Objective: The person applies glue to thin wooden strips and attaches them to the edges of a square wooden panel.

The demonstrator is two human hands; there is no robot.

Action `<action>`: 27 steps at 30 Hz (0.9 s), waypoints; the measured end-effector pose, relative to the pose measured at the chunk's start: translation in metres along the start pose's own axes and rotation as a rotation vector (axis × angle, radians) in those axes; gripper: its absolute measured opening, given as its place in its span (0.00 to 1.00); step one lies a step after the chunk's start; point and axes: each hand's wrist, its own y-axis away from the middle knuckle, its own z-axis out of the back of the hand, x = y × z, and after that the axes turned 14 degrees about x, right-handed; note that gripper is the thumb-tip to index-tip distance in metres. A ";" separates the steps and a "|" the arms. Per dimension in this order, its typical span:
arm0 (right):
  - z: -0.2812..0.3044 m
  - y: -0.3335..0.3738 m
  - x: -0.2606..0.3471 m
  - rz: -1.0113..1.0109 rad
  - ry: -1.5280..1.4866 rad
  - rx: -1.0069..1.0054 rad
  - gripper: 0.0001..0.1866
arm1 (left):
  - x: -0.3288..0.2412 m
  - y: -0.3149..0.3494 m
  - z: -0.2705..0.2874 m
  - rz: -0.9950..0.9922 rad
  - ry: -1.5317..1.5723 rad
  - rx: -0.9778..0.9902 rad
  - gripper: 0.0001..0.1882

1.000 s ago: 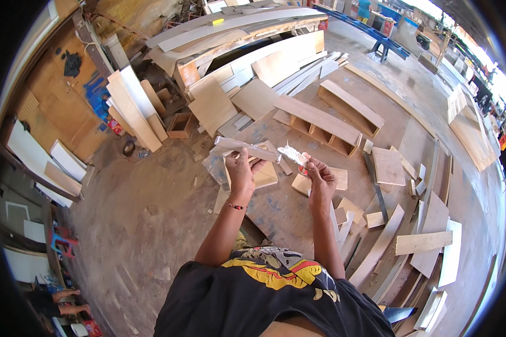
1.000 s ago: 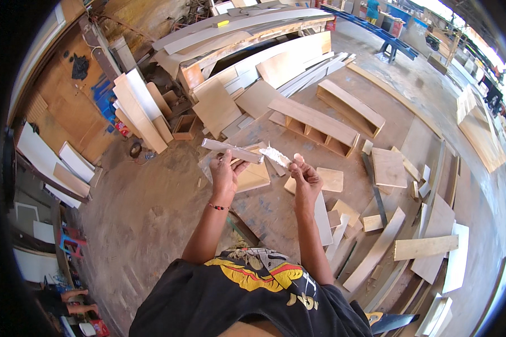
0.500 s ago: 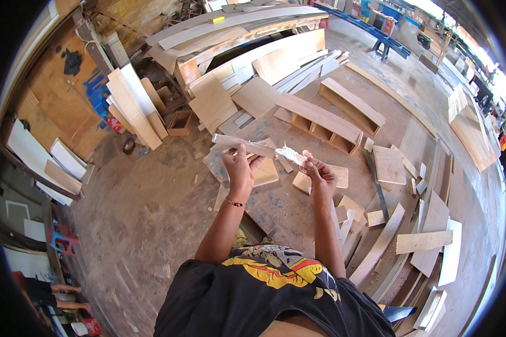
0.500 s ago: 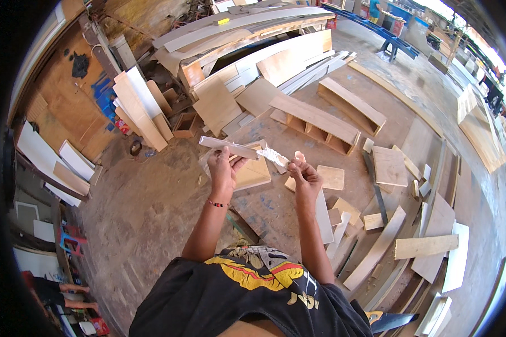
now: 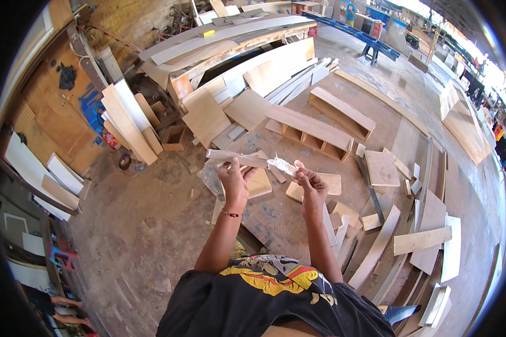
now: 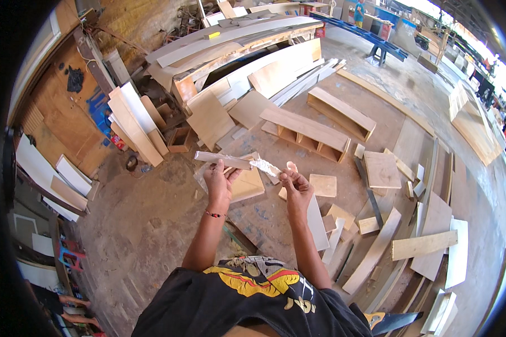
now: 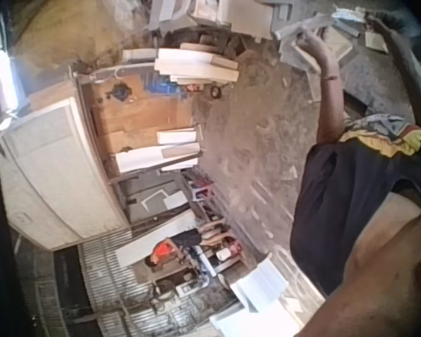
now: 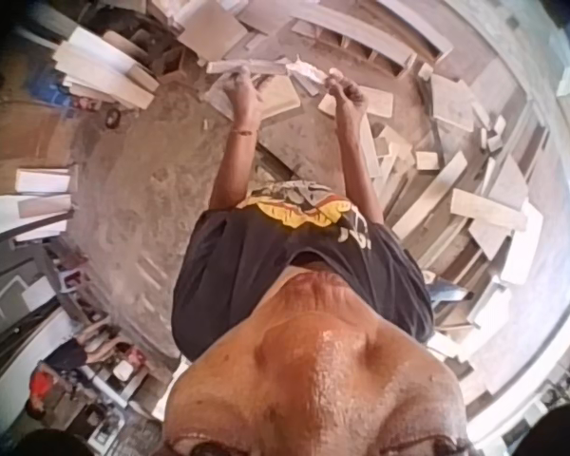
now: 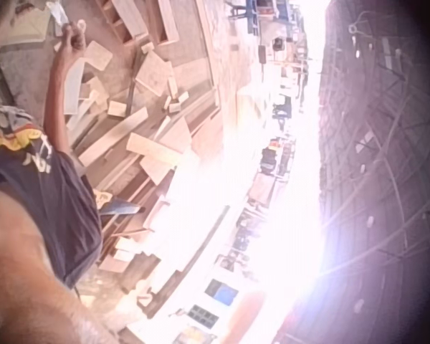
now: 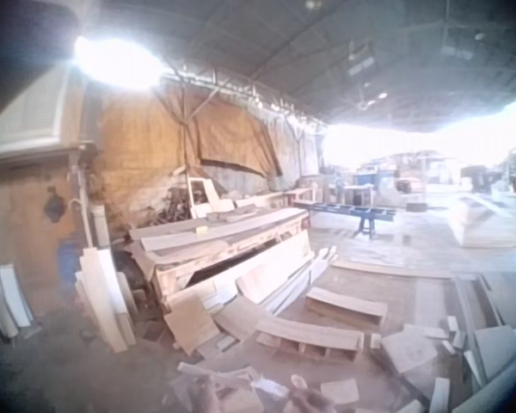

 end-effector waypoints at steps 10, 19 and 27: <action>-0.008 0.005 0.008 -0.012 0.008 -0.007 0.04 | 0.008 -0.008 0.013 -0.027 0.047 0.007 0.12; 0.003 0.005 -0.002 -0.013 0.105 -0.010 0.09 | 0.000 -0.006 0.001 -0.078 0.088 -0.016 0.13; -0.003 -0.005 0.000 0.037 0.041 -0.076 0.07 | 0.006 -0.005 0.006 -0.062 0.064 -0.004 0.14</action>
